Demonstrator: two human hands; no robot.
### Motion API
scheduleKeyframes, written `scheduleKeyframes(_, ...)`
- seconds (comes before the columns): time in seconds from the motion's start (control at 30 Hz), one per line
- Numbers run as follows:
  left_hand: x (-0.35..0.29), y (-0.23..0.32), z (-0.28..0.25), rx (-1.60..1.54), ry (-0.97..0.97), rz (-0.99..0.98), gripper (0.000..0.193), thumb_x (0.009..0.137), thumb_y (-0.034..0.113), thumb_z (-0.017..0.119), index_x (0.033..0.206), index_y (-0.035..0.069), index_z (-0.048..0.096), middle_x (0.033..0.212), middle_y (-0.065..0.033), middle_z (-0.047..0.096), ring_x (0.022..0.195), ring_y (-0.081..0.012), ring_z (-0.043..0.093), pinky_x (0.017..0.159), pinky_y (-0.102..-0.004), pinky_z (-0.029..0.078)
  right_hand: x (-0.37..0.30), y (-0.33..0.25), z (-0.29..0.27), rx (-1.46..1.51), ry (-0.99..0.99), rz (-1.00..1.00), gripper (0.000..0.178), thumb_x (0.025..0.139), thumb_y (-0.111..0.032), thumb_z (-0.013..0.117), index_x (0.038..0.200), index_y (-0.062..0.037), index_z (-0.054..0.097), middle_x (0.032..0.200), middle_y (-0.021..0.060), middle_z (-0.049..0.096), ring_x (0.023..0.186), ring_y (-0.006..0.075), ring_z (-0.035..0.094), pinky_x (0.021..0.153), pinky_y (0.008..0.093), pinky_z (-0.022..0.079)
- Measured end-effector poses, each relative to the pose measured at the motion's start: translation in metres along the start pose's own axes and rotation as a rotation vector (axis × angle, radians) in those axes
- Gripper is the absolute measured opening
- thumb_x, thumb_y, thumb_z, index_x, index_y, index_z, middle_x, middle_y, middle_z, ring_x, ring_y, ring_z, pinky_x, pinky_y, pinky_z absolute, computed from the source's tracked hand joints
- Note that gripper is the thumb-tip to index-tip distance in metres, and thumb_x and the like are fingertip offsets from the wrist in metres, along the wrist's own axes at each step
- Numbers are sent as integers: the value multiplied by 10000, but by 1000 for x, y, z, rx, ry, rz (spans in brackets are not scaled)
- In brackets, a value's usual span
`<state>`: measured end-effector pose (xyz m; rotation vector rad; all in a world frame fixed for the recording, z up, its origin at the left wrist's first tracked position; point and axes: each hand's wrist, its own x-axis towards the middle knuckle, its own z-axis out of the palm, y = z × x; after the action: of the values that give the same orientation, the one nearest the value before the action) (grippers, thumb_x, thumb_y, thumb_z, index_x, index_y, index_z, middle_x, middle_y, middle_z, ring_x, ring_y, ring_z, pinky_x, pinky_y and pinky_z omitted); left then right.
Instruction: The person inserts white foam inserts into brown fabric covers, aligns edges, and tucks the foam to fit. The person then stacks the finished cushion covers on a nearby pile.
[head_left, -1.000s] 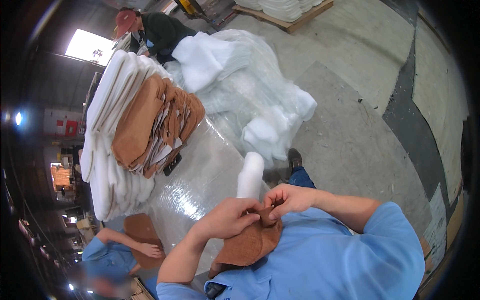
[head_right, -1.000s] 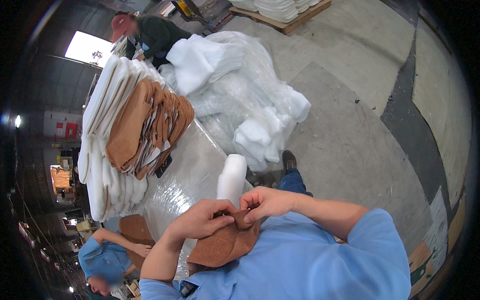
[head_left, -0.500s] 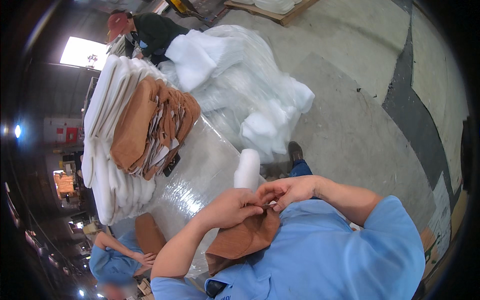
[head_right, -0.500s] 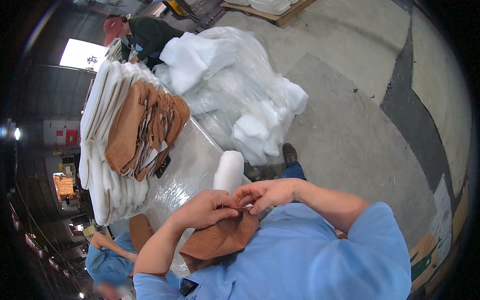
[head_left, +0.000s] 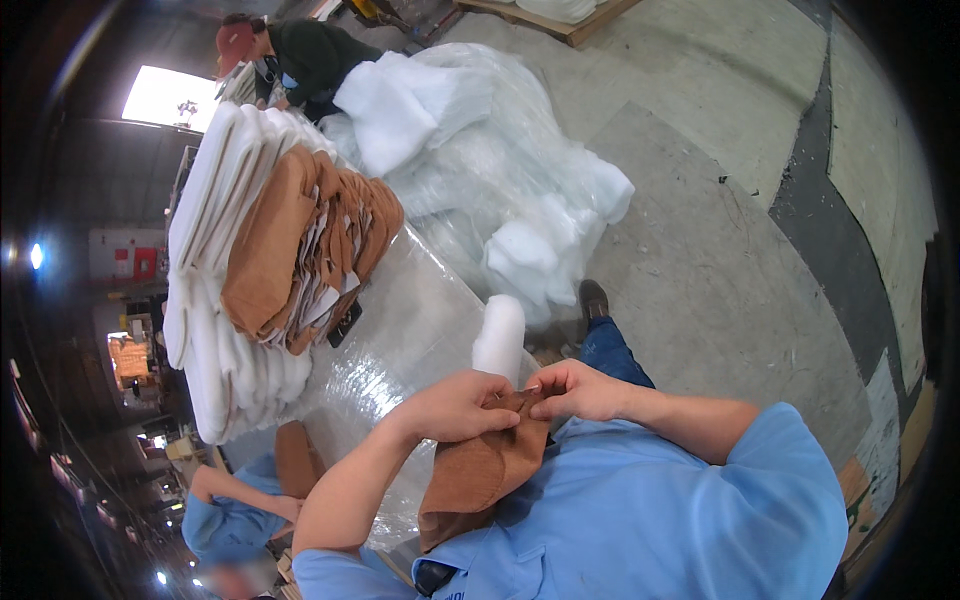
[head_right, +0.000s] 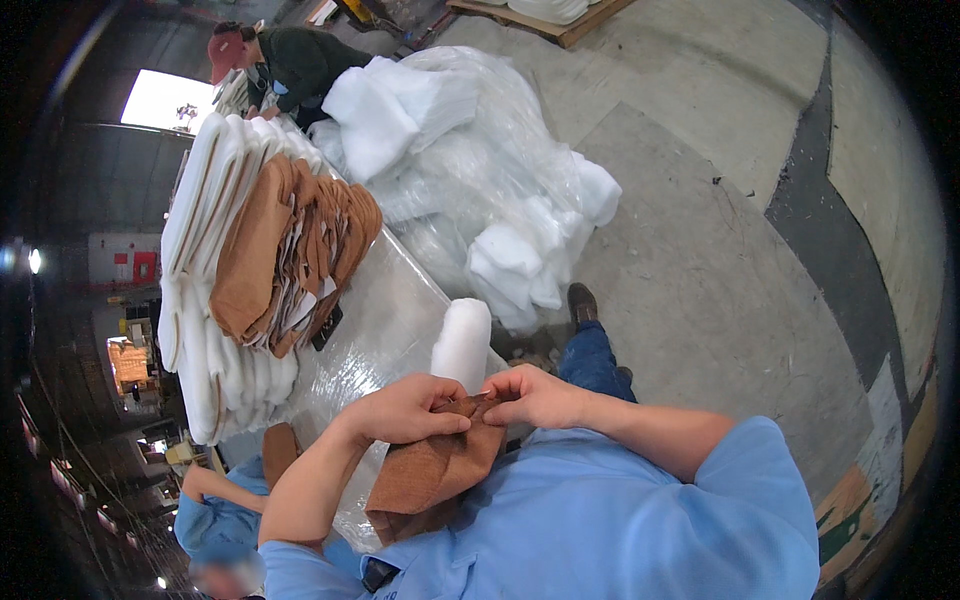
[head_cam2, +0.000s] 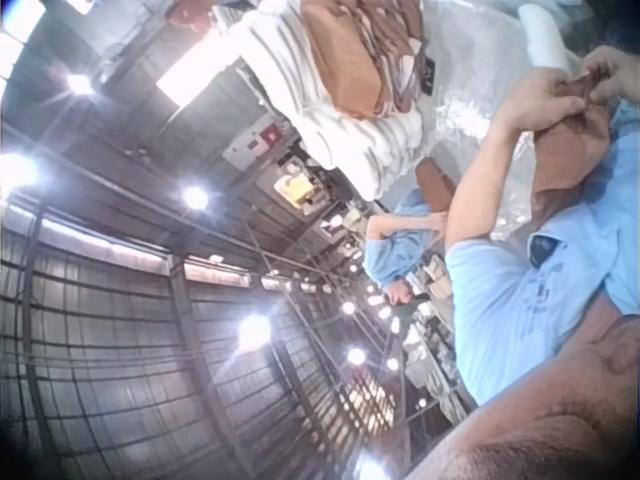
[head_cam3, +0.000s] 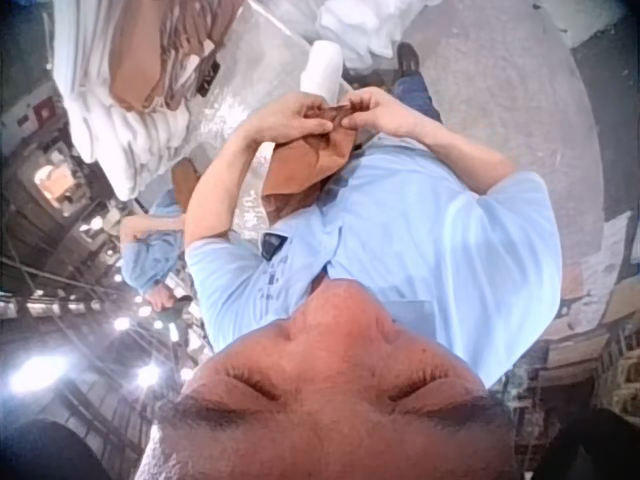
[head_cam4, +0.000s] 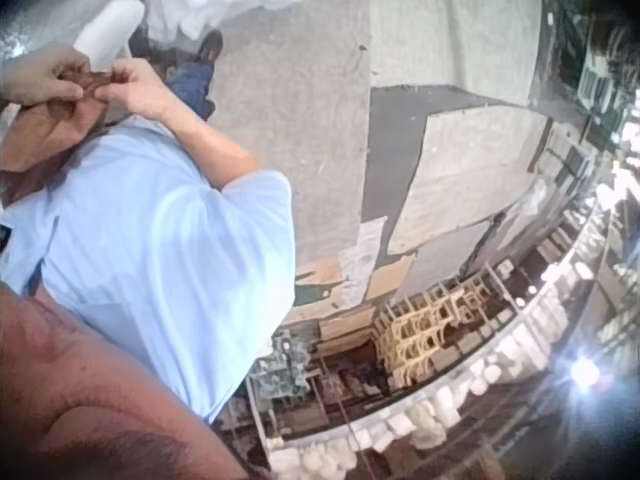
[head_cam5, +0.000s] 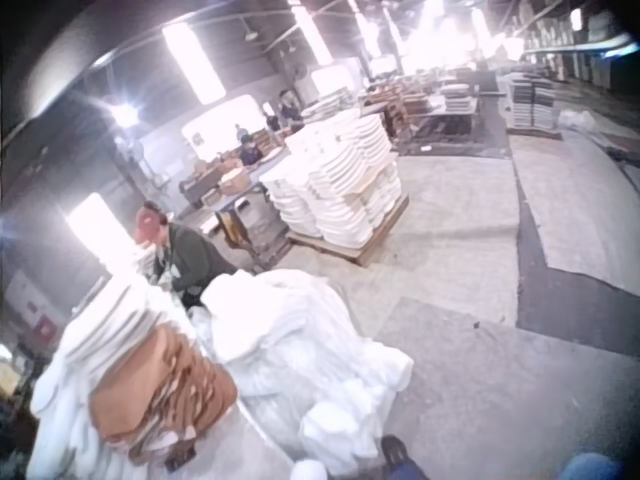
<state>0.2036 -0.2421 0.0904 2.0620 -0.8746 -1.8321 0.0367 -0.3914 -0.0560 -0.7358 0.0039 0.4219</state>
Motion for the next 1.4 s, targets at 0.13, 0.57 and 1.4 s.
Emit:
scheduleKeyframes(0.13,4,-6,1,1,-17,51,258,938,145,637,1111,-37,697,940,-48,731,835,-116,625,775,-301,520,-4,-4,7,-169,30,-30,144,952,-67,761,1066,-27,683,938,-37,678,891,54,600,807,265,511)
scheduleKeyframes(0.57,-4,-2,18,-543,-143,124,166,954,109,656,1060,10,737,912,36,672,839,-70,592,800,-231,483,4,5,1,-416,-84,-118,164,862,-15,727,902,-38,570,798,-52,560,758,61,514,658,280,437)
scheduleKeyframes(1.4,4,12,11,-185,209,18,214,1028,194,648,970,2,724,791,-53,687,767,-103,617,716,-289,505,1,5,-13,331,31,5,177,911,-35,804,998,-75,654,1006,-36,703,935,71,616,868,271,501)
